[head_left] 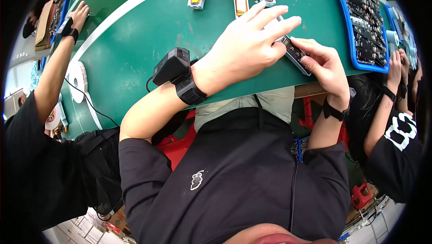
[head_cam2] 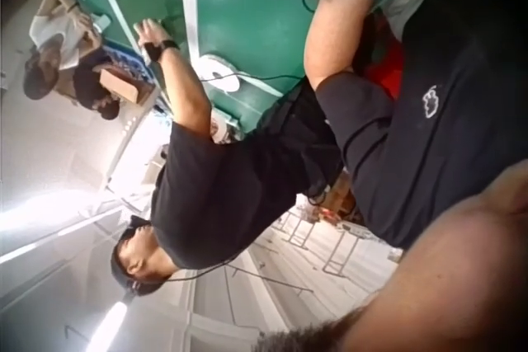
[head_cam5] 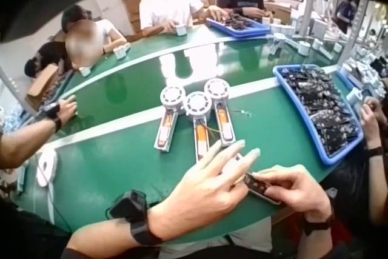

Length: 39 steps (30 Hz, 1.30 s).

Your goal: The person assembles a handheld fan by connecting the wires from a housing to a circuit board and pressing the board into the housing. They then apply a strip of double-sided tape to the unit and set it back on the assembly line.

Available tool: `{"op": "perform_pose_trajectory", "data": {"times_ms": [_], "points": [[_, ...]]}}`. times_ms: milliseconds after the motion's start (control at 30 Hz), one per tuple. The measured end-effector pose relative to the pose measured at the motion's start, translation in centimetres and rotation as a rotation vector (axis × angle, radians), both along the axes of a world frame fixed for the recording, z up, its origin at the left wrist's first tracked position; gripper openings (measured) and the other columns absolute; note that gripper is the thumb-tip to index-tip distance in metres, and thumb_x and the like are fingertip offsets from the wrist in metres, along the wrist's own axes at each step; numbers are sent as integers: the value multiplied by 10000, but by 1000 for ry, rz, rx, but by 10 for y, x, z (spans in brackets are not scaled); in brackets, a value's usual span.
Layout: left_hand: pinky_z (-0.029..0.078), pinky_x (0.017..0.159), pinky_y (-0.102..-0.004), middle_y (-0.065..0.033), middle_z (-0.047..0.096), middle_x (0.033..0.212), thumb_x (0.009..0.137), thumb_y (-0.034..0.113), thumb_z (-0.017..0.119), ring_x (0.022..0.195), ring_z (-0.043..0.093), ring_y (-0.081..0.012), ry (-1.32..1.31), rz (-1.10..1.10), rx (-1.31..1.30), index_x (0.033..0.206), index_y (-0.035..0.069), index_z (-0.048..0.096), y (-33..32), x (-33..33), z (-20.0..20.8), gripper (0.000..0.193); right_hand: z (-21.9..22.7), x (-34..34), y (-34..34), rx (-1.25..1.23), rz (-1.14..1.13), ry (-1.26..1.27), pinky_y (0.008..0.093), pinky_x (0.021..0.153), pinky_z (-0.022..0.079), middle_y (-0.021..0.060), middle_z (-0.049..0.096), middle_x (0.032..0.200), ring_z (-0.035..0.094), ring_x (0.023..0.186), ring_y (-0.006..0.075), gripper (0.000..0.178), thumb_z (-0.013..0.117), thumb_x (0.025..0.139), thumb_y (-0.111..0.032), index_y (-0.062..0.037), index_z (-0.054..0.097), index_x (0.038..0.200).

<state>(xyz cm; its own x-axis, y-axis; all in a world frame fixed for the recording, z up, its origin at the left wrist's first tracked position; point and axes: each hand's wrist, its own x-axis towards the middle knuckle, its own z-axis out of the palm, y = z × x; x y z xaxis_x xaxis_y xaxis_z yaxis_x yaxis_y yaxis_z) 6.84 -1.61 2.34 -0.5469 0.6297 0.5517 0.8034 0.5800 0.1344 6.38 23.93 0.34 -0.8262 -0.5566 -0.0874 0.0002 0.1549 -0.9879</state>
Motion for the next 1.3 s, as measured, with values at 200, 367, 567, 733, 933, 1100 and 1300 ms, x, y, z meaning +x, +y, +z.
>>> {"op": "perform_pose_trajectory", "data": {"times_ms": [200, 367, 567, 733, 933, 1100, 1300], "points": [[528, 930, -433, -17, 697, 1162, 745, 134, 697, 1189, 597, -256, -89, -139, -32, 818, 112, 708, -1, -17, 4, 77, -15, 8, -7, -150, -25, -77, 362, 1086, 453, 149, 644, 1298, 594, 1228, 221, 350, 604, 988, -22, 83, 592, 1321], [532, 862, -405, 21, 713, 1094, 720, 141, 714, 1118, 614, -227, 21, -83, -167, 773, 140, 714, -3, 0, 46, 53, -39, 2, -1, -634, -66, -19, 373, 1059, 466, 187, 650, 1264, 612, 1212, 266, 335, 606, 1028, -140, 76, 590, 1284], [570, 736, -394, 26, 741, 852, 756, 141, 713, 931, 677, -232, 249, 237, 223, 790, 206, 783, -37, -84, 80, 101, -40, 16, 11, -388, -66, 208, 277, 664, 429, 117, 627, 841, 545, 720, 172, 278, 631, 1023, -175, -4, 549, 819], [574, 757, -403, -12, 753, 875, 790, 193, 743, 927, 700, -264, -14, 658, 52, 835, 205, 801, -87, -177, 56, 75, -32, 18, 7, -408, -55, 250, 280, 578, 387, 109, 607, 695, 520, 647, 167, 422, 608, 1037, -227, 3, 541, 690], [584, 752, -410, -44, 748, 851, 802, 193, 684, 929, 711, -258, -155, 836, 46, 871, 222, 808, -136, -239, 9, 144, -19, 11, -3, -348, -61, 243, 284, 544, 342, 109, 605, 626, 492, 623, 164, 549, 555, 1059, -308, 5, 531, 609], [557, 950, -416, -67, 754, 1034, 849, 259, 686, 1107, 680, -310, -74, 870, -386, 999, 250, 810, -140, -240, -17, 194, -24, 9, -4, -369, 6, 223, 285, 547, 332, 112, 612, 636, 474, 618, 166, 545, 545, 1063, -302, 0, 527, 610], [439, 1035, -507, -108, 667, 1264, 877, 369, 684, 1144, 641, -325, 419, 705, -178, 1128, 192, 739, -173, -222, -15, 312, -24, 9, 1, -426, -35, 232, 298, 556, 322, 100, 599, 625, 469, 627, 172, 537, 539, 1063, -290, -10, 520, 605]]}}
